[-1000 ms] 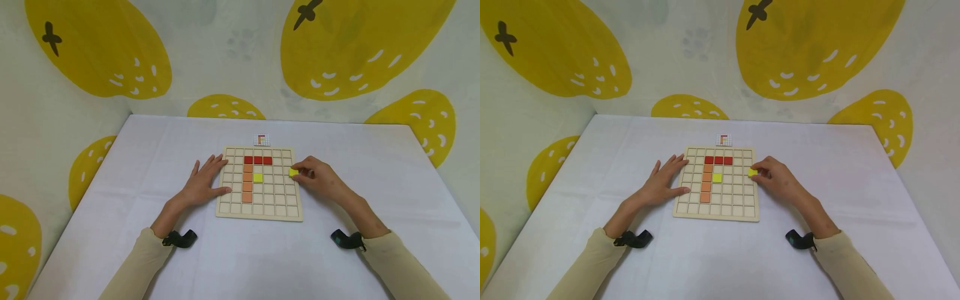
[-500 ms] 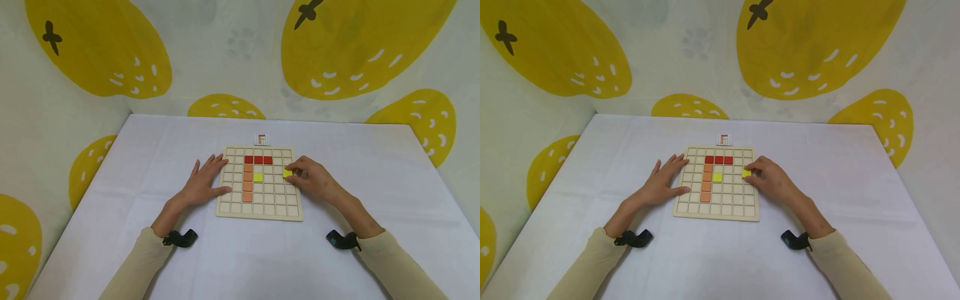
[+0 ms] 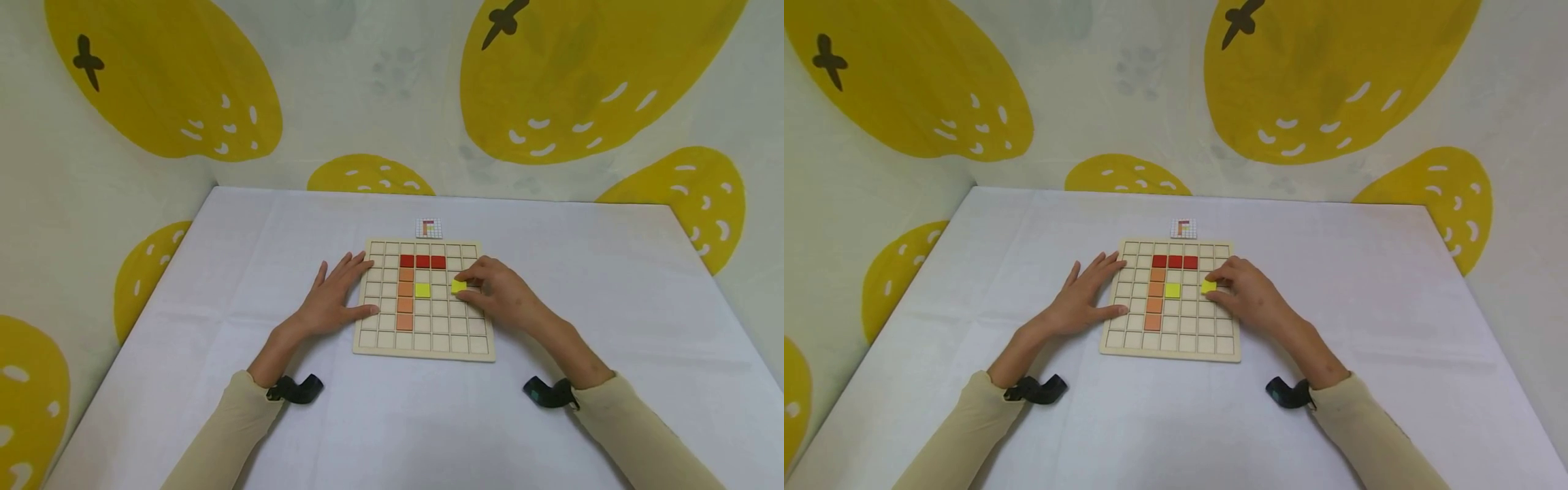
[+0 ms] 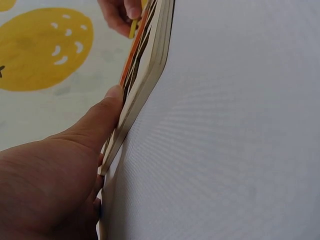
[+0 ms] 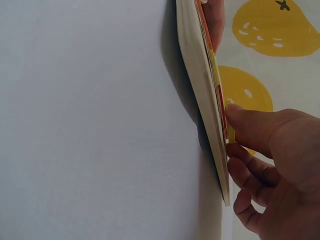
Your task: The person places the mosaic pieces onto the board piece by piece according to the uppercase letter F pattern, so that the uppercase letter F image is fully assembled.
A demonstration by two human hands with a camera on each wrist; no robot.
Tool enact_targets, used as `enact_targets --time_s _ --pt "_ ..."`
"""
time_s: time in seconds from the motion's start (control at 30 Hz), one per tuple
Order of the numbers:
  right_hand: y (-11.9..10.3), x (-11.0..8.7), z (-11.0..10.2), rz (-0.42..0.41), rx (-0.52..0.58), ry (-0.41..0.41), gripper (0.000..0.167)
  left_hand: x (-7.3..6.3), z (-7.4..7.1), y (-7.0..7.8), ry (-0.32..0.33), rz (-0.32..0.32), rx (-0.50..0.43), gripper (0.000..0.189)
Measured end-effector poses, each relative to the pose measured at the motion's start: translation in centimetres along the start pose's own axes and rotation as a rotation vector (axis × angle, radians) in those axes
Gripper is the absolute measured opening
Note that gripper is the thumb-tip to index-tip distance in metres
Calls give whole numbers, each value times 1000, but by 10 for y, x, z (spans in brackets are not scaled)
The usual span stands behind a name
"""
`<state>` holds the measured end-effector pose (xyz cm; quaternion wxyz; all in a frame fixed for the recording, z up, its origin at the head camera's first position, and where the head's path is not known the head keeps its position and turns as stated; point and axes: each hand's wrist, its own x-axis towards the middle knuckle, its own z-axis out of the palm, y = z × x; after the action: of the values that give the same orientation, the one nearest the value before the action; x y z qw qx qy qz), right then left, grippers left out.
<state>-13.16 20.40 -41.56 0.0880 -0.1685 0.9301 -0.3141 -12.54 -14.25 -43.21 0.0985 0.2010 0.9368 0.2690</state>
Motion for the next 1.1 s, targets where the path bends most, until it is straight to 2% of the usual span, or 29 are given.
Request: enact_targets --time_s 0.7,1.1 --pt "-7 3 7 -14 -20 0 31 2 2 -2 -2 -8 11 90" --pt "-14 4 13 -27 22 1 30 2 2 -2 -2 -10 15 90"
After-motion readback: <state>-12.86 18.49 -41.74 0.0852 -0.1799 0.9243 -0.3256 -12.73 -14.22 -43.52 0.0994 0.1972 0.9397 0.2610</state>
